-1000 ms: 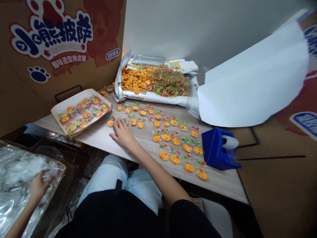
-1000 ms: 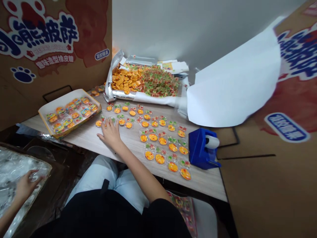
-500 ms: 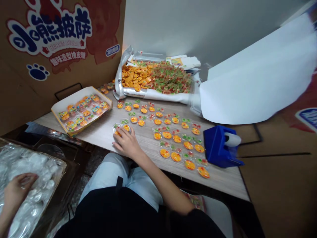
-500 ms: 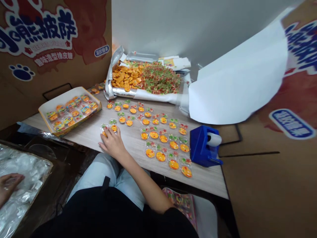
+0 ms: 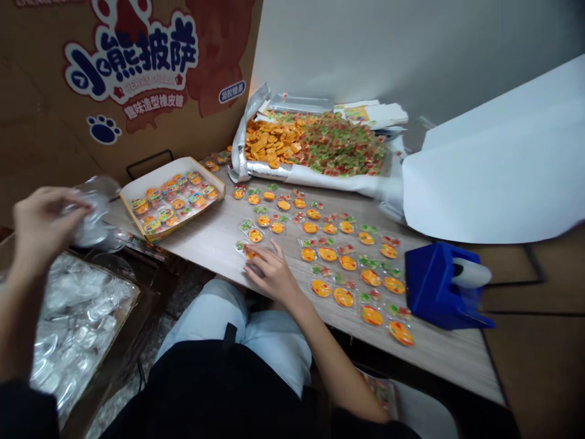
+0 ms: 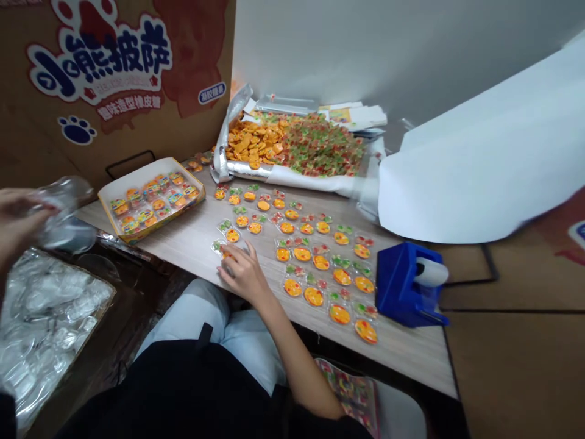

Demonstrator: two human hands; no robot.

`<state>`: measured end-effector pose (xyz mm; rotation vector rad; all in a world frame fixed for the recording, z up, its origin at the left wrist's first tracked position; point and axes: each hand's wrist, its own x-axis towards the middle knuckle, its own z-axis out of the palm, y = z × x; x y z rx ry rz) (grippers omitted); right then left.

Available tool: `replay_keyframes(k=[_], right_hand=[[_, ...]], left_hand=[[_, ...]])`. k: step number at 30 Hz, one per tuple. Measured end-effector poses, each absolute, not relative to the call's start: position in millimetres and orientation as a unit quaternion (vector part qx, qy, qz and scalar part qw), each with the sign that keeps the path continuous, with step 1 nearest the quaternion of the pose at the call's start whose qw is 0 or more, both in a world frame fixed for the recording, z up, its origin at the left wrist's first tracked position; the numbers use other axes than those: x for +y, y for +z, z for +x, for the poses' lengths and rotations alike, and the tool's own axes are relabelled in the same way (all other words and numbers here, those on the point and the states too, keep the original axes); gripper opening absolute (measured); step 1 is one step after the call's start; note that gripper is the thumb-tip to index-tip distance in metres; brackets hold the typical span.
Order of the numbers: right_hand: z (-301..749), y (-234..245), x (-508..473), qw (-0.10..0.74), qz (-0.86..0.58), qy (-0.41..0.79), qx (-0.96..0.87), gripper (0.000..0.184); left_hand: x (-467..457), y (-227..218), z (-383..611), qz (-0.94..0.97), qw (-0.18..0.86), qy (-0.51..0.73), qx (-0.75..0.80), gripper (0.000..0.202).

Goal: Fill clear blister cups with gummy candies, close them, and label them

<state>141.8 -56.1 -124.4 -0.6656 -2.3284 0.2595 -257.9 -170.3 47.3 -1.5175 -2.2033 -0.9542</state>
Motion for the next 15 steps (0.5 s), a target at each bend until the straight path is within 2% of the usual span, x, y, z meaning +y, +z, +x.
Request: replay_keyframes(k=[2,7,12,15], right_hand=[[147,-126,-56,0.356,-0.263,0.098,-0.891,0.019],[156,-122,-59,0.385,-0.324,0.085,-0.86,0.019],[153,-120,-71,0.341,-0.414,0.029,-0.844,0.019],[153,-124,-74,0.326,-0.425,0.053,-0.843,0.017]], left_hand=[[-110,42,-241,-0.551,0.098,-0.359,-0.747,0.023],[-18,8,-219,-0.552,0.012,-0.314,-0.772,0.019],[-1,-17,-219,-0.571,-0.033,-0.317,-0.757,0.031],[-5,-23,-224,-0.57,-0.049,-0.351,-0.742,0.046]])
